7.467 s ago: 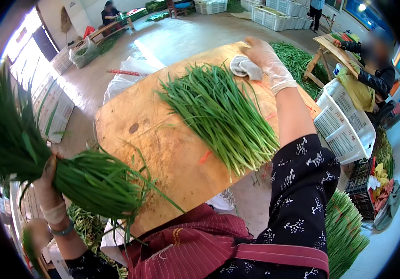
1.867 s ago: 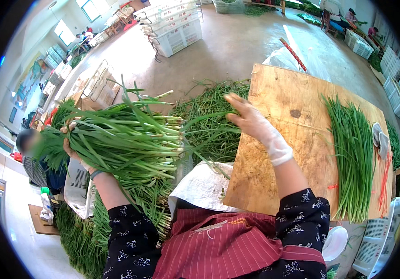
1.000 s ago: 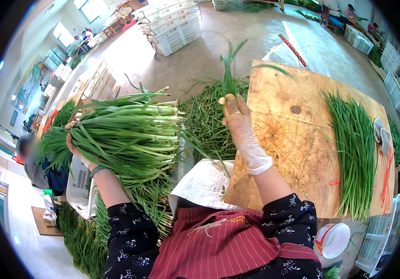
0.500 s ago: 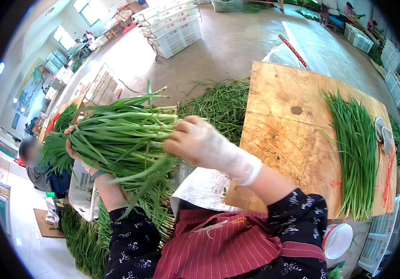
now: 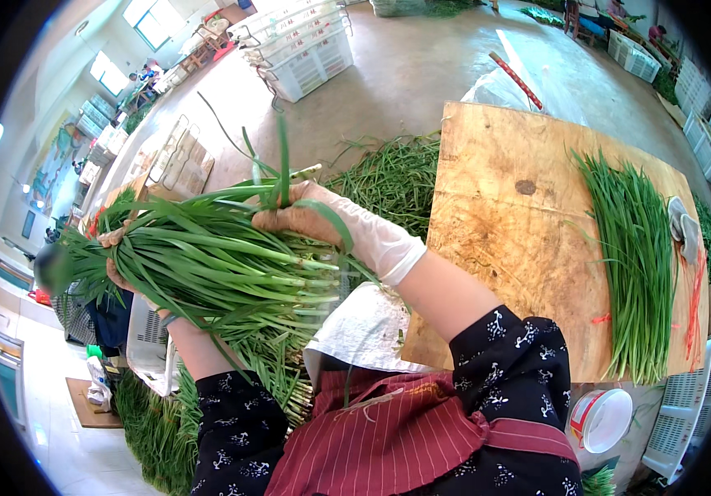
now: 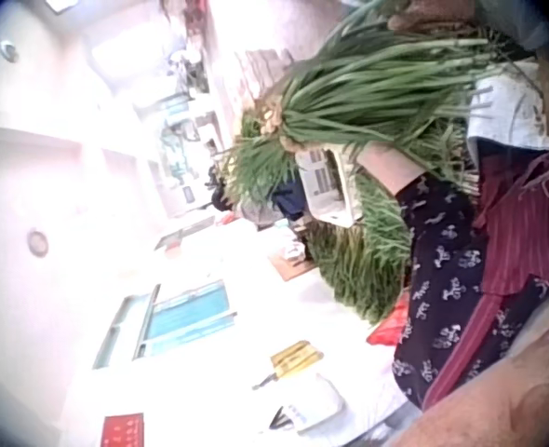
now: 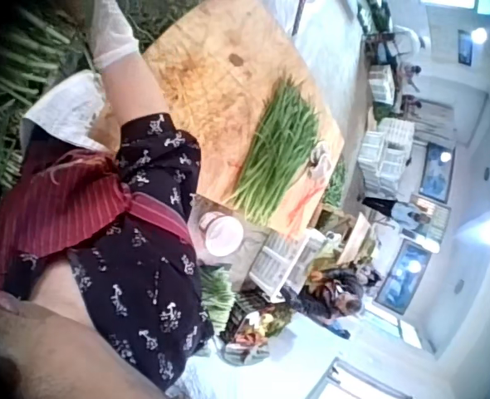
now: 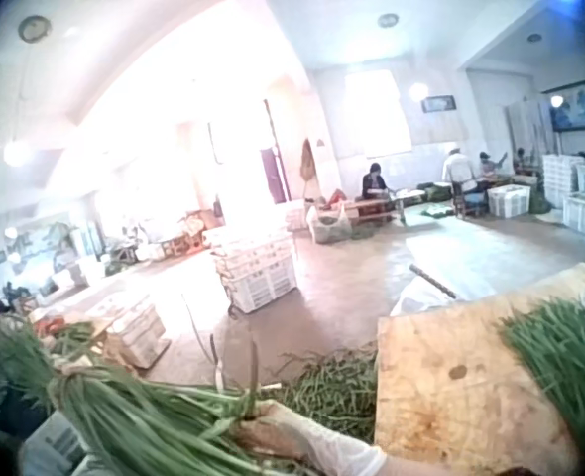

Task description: The person sorts and bundles green chives by hand on a wooden board, removing individual damaged leaves and then tying a bundle with a red rubber band.

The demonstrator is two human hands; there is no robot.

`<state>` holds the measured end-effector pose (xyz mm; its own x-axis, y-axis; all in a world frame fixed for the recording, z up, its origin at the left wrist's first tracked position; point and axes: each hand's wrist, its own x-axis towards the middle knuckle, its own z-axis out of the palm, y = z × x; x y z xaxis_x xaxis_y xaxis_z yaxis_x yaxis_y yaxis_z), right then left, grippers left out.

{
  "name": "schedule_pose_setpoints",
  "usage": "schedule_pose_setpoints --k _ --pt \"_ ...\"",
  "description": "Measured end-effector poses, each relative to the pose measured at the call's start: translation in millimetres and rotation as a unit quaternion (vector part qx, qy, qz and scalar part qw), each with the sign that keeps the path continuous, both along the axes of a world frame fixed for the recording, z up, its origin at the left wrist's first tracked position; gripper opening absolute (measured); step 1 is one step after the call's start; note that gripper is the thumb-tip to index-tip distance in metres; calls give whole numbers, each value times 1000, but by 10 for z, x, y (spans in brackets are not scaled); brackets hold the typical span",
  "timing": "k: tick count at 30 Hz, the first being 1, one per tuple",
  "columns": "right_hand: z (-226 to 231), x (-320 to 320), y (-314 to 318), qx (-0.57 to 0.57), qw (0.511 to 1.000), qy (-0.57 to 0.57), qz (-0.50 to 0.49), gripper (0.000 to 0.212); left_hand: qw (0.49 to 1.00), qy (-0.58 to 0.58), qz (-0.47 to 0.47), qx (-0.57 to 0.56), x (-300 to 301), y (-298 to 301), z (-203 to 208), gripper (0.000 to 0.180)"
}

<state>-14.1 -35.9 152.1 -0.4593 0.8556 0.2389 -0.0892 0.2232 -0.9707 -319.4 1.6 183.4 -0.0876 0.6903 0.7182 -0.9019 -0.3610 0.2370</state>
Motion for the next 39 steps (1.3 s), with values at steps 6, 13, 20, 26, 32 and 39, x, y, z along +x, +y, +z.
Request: schedule_pose_setpoints --k 6,13,20,26,32,39 --pt "-228 -18 -22 173 968 173 -53 17 997 71 17 27 -20 -16 -27 25" --pt "-390 504 -411 -152 905 396 27 20 998 4 -56 19 -120 -62 -40 24" --pt "-394 1248 -244 -90 959 165 -211 31 992 -24 -103 67 -86 -16 6 30" --pt "101 247 87 -19 985 -132 -110 33 991 -40 -116 61 105 -57 49 31" --pt "-171 585 -171 -149 956 246 -50 27 990 7 -96 106 -206 -27 61 31" --pt "-73 1042 131 -111 974 -1 -196 39 992 10 -73 100 -372 23 15 31"
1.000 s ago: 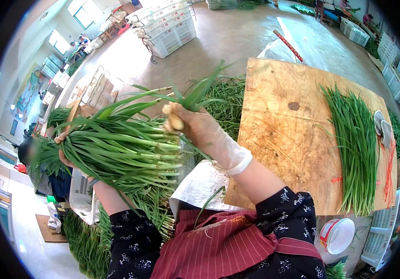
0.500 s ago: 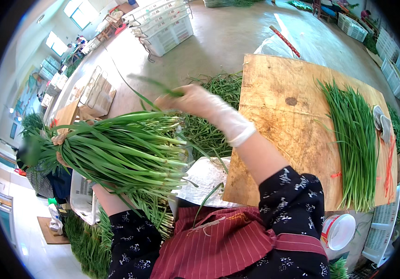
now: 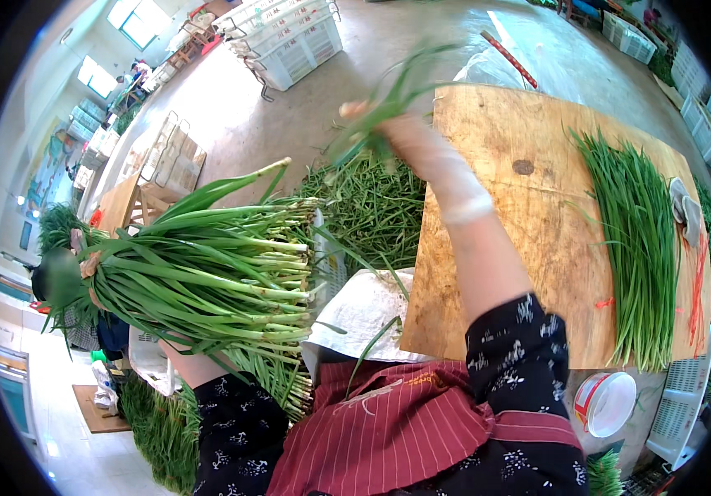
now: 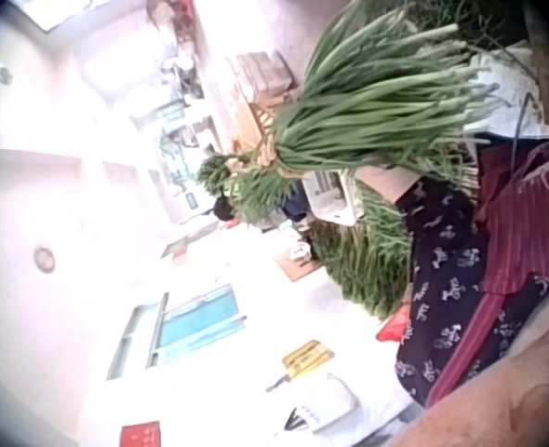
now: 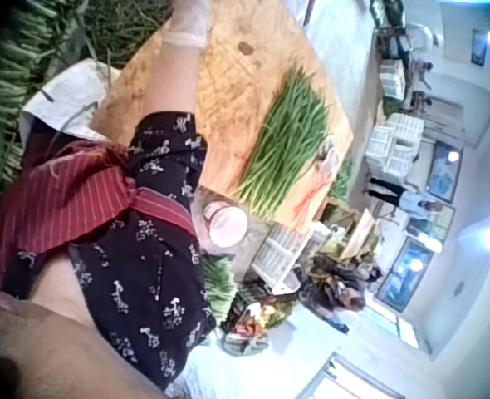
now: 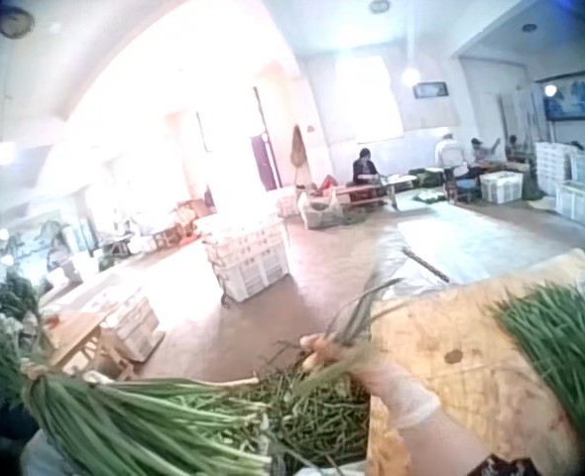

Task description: The person sorts and bundles green chives by hand on a wooden board, removing individual damaged leaves and then tying a bundle with a red rubber band.

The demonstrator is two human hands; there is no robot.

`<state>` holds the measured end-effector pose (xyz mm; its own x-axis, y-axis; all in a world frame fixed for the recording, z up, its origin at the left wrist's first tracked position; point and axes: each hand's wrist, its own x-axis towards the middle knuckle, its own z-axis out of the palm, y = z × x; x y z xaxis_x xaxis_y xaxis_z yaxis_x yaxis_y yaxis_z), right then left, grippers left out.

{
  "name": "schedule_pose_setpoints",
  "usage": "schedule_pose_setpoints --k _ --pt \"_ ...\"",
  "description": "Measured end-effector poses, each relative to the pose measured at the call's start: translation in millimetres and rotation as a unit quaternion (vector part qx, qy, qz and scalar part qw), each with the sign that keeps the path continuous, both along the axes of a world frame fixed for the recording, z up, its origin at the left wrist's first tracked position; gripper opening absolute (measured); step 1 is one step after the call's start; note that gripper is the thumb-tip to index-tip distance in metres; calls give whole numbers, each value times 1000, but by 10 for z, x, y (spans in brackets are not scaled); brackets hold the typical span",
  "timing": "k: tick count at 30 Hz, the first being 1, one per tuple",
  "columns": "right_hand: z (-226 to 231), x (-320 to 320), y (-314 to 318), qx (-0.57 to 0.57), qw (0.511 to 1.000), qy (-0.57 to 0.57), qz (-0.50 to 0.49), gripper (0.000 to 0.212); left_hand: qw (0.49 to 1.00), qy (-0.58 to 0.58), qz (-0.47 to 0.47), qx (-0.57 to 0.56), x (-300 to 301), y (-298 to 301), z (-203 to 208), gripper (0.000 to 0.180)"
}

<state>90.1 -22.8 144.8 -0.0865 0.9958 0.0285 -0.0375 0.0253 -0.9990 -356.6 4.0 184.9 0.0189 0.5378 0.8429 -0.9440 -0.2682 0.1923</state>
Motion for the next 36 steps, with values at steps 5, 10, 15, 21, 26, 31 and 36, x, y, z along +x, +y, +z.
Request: schedule_pose_setpoints --k 5,10,15,21,26,31,36 --pt "-118 -376 502 192 839 -500 91 49 999 1 21 -29 163 24 76 31" --pt "-436 -1040 852 242 848 -320 347 43 994 27 61 -88 392 30 64 32" --pt "-773 -882 101 243 919 8 310 47 963 62 172 -200 283 109 -113 32" --pt "-515 -512 -427 -65 915 272 291 27 872 119 355 -314 6 152 -275 33" --pt "-326 78 -318 75 861 483 143 27 828 165 398 -360 -236 201 -428 42" --pt "90 -345 -254 138 976 -122 115 44 840 115 320 -423 50 146 -259 36" --pt "221 -698 -57 117 966 121 196 46 875 135 255 -388 375 120 -181 35"
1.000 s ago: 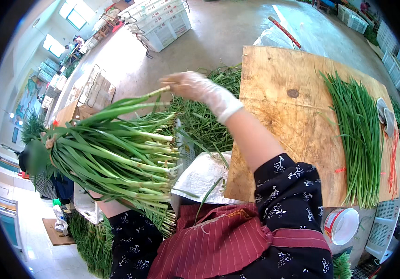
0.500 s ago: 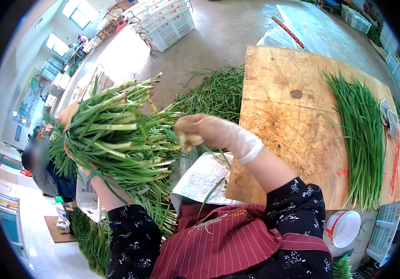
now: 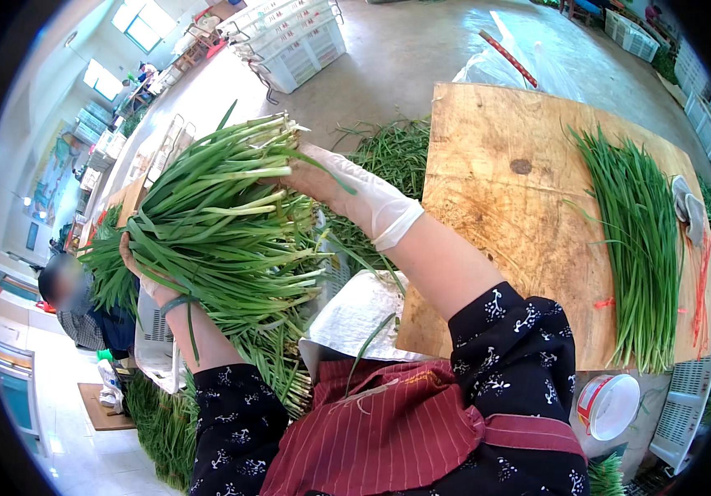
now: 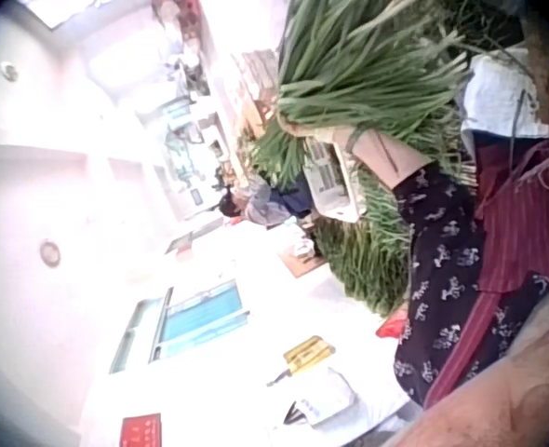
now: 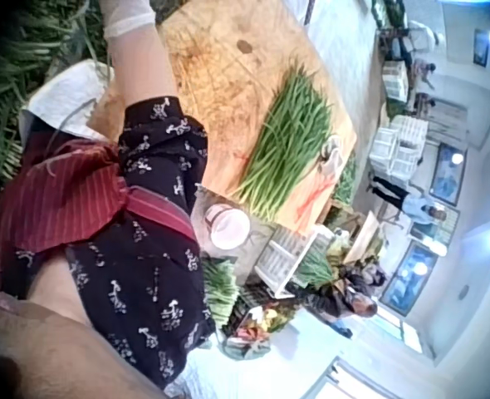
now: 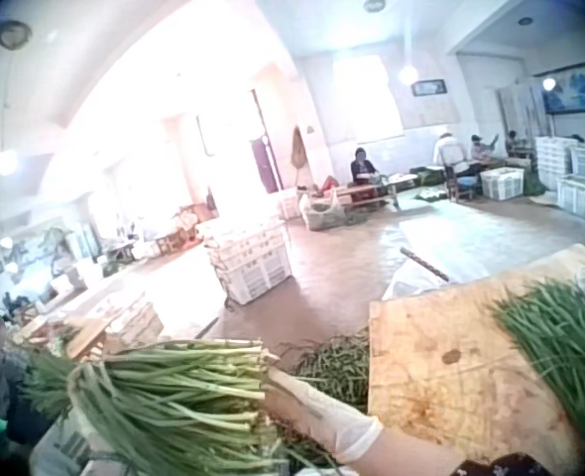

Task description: The person sorts and bundles green chives by hand on a wooden board, removing individual damaged leaves and then tying a bundle with a red rubber band.

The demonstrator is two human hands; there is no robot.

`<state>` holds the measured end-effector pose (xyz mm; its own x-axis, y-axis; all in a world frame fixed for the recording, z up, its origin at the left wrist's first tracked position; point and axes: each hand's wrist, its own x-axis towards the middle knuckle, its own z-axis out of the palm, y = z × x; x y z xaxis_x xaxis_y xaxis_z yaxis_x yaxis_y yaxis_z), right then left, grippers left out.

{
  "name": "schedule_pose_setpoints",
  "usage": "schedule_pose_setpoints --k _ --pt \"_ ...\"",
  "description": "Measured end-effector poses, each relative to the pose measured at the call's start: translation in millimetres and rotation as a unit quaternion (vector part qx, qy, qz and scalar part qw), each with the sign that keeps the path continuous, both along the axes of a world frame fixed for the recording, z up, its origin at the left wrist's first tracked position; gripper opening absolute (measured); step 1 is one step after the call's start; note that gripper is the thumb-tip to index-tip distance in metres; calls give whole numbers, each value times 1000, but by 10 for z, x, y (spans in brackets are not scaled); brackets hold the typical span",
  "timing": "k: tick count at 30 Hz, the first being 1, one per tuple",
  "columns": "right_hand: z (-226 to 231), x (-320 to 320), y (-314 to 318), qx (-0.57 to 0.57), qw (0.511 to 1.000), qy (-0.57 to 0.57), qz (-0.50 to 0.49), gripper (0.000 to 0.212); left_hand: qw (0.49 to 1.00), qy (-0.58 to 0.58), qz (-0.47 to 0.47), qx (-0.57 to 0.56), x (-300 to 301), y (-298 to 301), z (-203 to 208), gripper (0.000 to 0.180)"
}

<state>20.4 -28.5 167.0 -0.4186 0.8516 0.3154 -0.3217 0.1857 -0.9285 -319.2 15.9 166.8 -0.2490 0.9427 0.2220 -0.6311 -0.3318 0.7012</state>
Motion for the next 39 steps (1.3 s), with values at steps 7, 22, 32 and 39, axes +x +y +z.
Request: schedule_pose_setpoints --k 7,22,32,39 --pt "-318 -233 -131 -110 989 95 20 48 998 -68 -2 12 -50 -69 38 31" --pt "-251 689 -386 -34 965 260 3 26 992 -33 -96 70 -550 -49 -290 39" --pt "-307 372 17 206 892 -318 -248 70 986 96 123 -66 -524 -171 -302 34" --pt "-145 -99 -160 202 949 -100 -220 31 997 -6 45 -65 -204 -122 -203 37"
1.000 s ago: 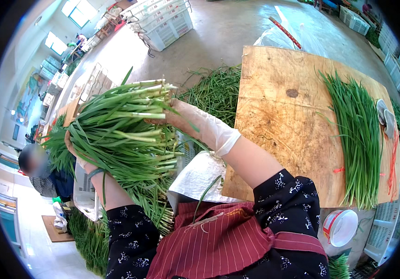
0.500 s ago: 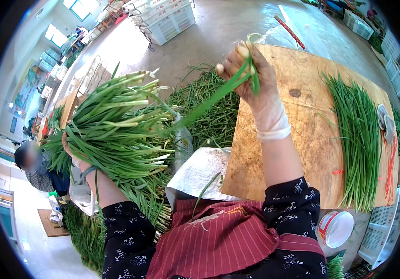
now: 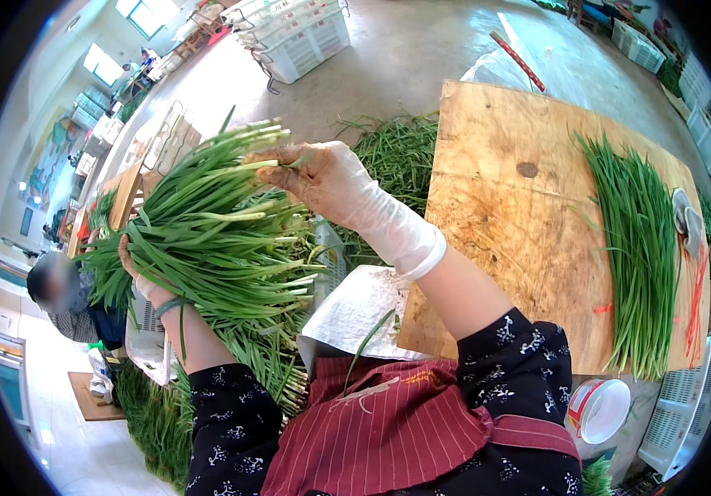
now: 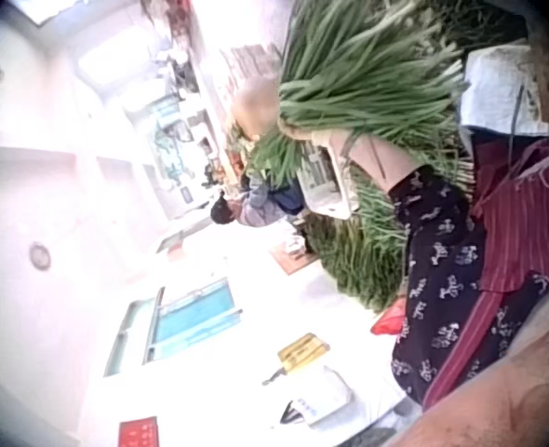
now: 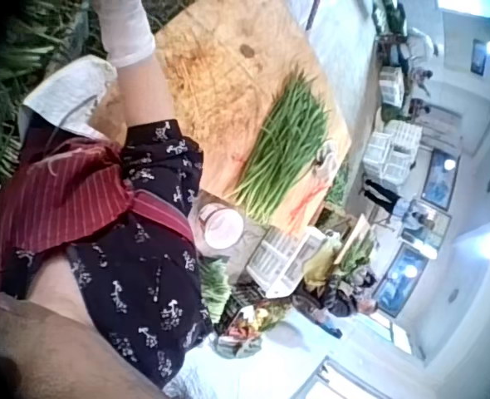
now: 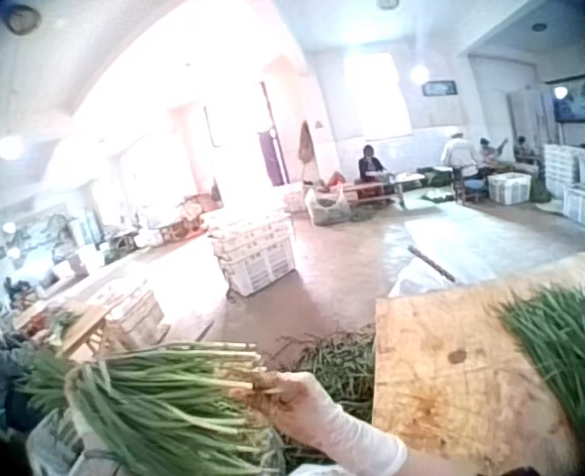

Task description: The person sorts and bundles green chives by hand on a wooden board, removing individual damaged leaves and then tying a bundle with a red rubber band.

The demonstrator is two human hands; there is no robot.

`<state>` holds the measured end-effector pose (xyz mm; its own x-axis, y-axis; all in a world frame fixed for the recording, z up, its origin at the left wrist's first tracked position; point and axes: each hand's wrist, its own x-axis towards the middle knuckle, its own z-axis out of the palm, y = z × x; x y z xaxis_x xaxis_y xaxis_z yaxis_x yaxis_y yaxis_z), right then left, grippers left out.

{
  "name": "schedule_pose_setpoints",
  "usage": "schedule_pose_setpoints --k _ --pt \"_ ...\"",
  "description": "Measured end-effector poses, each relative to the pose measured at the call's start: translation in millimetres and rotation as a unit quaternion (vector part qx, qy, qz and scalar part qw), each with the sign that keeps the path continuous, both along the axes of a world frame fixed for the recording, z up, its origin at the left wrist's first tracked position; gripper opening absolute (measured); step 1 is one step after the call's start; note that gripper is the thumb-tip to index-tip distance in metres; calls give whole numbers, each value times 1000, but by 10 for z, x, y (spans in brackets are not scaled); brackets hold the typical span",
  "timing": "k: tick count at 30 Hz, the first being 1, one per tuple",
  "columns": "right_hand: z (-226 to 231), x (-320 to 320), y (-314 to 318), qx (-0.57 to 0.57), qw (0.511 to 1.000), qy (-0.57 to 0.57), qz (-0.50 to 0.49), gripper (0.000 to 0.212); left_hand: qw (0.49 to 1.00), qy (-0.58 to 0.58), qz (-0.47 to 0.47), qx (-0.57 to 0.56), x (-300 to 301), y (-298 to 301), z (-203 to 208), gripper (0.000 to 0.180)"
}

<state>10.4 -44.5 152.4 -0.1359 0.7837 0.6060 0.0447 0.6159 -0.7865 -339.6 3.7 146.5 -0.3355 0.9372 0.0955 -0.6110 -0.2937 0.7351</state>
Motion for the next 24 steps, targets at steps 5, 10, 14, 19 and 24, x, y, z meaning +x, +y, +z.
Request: schedule_pose_setpoints --k 5,10,14,19,24 --pt "72 355 -168 -102 986 99 85 21 1000 -13 -12 3 -99 -44 -10 38" --pt "-105 646 -11 -95 990 63 -82 25 1000 1 27 15 -231 3 -75 37" --pt "-42 263 -52 -68 990 -107 -65 35 999 -16 -10 34 -277 49 -121 37" --pt "-97 195 -25 -52 980 -134 -140 16 1000 -11 13 13 -59 -19 8 37" --pt "-50 601 6 -79 974 61 -201 14 995 -57 -37 69 -195 -63 13 24"
